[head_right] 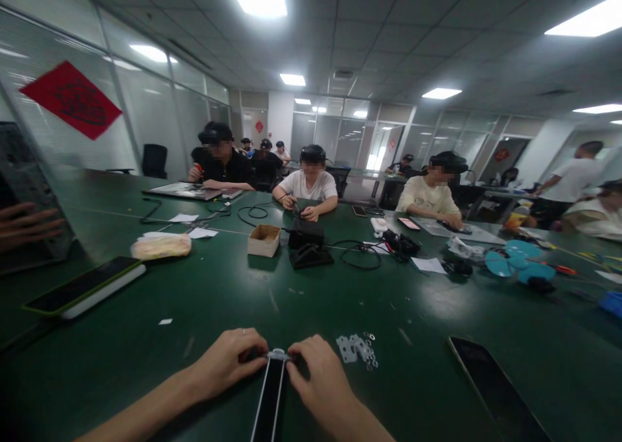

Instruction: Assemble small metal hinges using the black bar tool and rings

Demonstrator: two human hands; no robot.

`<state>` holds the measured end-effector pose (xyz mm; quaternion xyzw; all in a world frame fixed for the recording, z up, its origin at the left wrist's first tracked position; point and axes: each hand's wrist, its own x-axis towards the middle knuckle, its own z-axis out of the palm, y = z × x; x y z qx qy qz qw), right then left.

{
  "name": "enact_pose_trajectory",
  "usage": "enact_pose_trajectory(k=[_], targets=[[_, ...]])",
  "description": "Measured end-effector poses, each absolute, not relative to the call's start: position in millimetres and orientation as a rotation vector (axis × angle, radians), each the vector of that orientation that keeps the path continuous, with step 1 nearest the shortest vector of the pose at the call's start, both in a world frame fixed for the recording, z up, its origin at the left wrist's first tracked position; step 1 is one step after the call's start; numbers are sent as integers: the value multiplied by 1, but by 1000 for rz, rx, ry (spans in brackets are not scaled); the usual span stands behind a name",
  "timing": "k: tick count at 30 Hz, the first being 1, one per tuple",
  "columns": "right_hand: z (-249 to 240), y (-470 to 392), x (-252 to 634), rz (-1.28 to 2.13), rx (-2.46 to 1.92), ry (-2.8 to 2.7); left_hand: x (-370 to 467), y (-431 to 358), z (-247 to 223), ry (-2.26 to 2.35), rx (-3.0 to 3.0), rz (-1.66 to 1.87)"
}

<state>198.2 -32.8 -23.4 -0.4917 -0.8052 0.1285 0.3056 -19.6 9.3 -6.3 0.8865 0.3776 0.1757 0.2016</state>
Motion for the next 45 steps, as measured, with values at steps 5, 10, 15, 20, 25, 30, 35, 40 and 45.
enact_pose_trajectory(k=[5,10,15,20,25,30,35,40,45], targets=[[-22,-33,197,359,-1323,-2130,-22,13,-11,1069,2483,490],[-19,-35,198,337,-1266,-2176,-24,16,-19,1032,2530,523],[-24,-34,198,261,-1247,-2199,-24,18,-22,985,2583,550],[-12,-32,217,-25,-1201,-2360,-24,20,-17,912,2592,528],[19,-20,284,-307,-1441,-2330,-24,23,-11,809,2605,491],[29,-11,342,-40,-1963,-2357,-24,24,-9,771,2672,481],[19,-8,351,158,-1979,-2398,-23,24,-3,713,2810,399],[9,0,350,217,-1931,-2413,-22,26,-2,633,2850,383],[11,4,353,166,-1936,-2355,-21,30,-6,632,2856,404]])
